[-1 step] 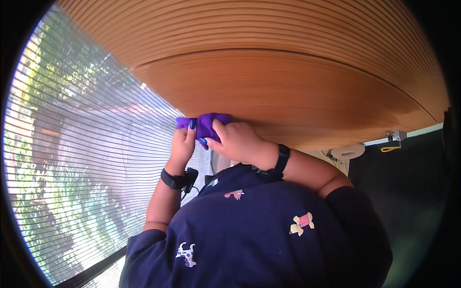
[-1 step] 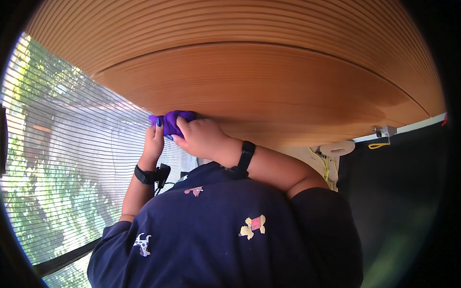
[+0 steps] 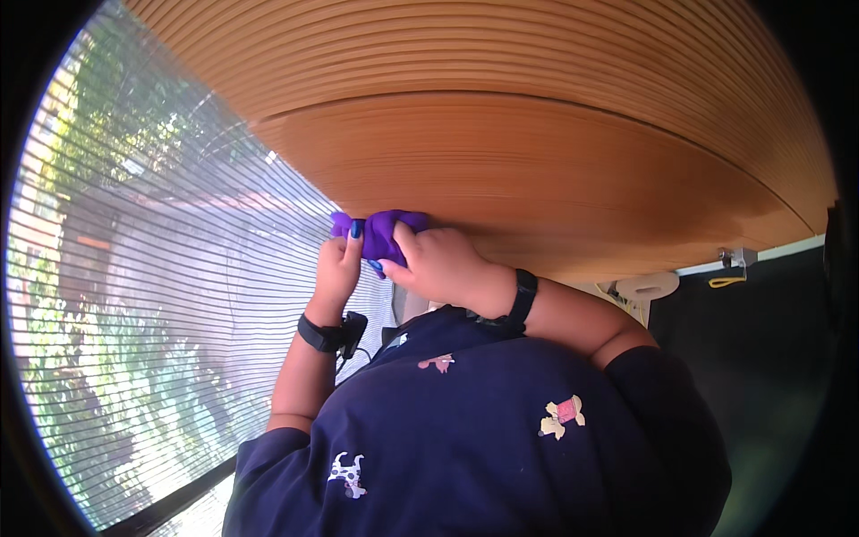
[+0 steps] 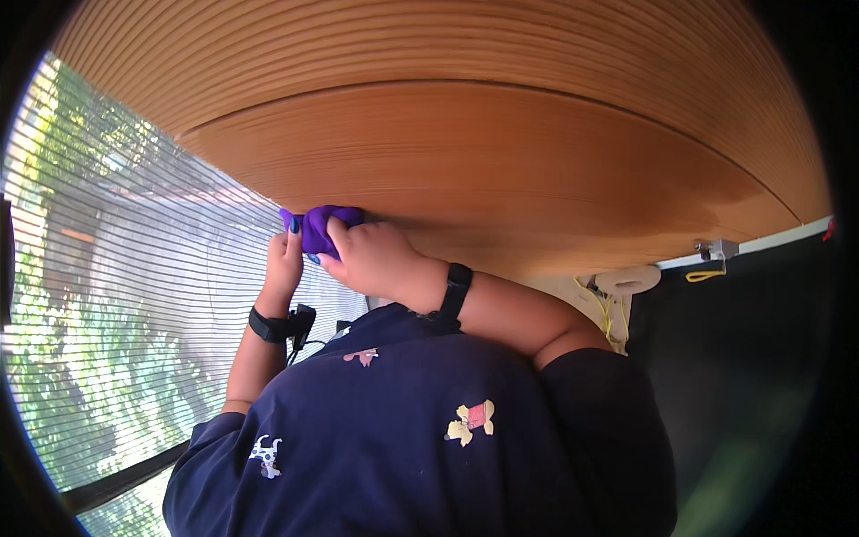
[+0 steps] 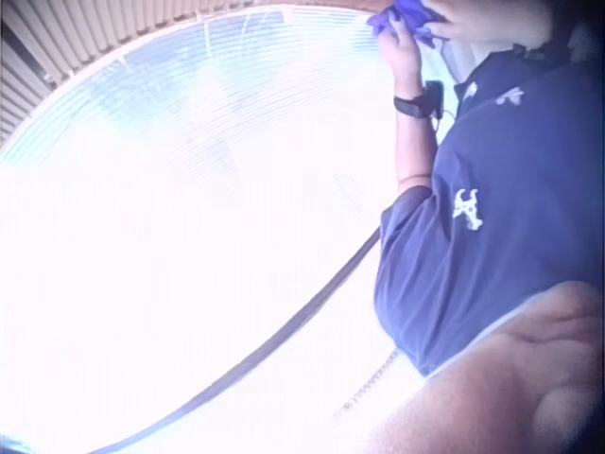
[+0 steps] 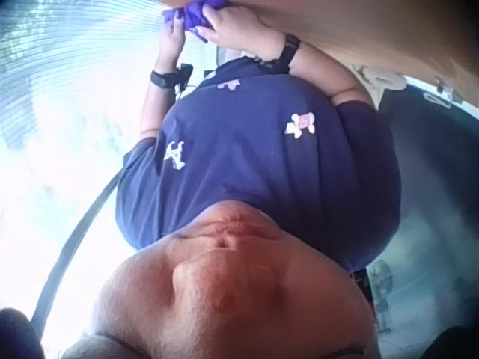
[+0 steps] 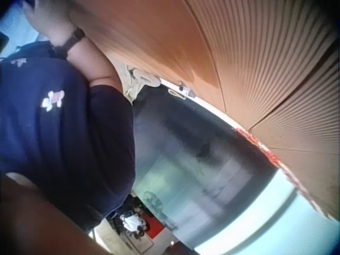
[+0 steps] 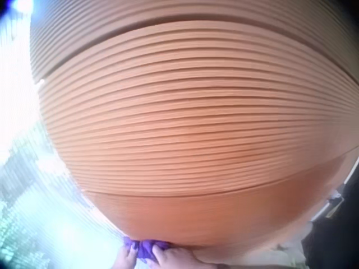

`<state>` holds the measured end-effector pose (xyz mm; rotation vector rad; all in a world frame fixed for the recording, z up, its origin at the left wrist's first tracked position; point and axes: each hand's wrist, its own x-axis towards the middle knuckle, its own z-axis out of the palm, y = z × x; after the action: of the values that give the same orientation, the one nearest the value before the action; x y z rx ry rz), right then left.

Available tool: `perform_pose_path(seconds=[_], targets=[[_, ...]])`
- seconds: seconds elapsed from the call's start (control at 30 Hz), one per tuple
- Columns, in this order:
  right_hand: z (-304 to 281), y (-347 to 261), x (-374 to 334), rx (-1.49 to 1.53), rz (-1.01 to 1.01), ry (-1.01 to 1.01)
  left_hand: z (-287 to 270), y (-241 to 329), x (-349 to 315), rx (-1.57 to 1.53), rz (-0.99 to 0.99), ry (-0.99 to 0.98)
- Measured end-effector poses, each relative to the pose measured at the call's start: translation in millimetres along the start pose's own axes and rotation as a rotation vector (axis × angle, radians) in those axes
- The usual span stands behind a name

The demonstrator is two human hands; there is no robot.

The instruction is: The person wipes down the surface of a black refrigerator and the wooden frame of a glass door using a purple cloth.

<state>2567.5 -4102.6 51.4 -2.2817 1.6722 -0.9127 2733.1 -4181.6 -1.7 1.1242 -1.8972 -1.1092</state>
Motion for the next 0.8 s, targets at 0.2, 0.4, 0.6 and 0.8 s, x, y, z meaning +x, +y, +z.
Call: perform_pose_path(seconds=[0.2, 0.4, 0.6, 0.8], targets=[[10, -4, 0, -0.029, -0.043, -0.058, 8, 9, -14, -0.124, -0.020, 0.106], [-34, 41, -37, -0.108, 0.003, -0.183, 94, 15, -20, -0.067, 0.191, 0.059], [-79, 84, -96, -0.153, 0.076, -0.183, 154, 62, -14, -0.054, 0.207, -0.104], [-112, 96, -128, -0.168, 0.204, -0.146, 210, 62, -17, -0.115, 0.205, -0.289]])
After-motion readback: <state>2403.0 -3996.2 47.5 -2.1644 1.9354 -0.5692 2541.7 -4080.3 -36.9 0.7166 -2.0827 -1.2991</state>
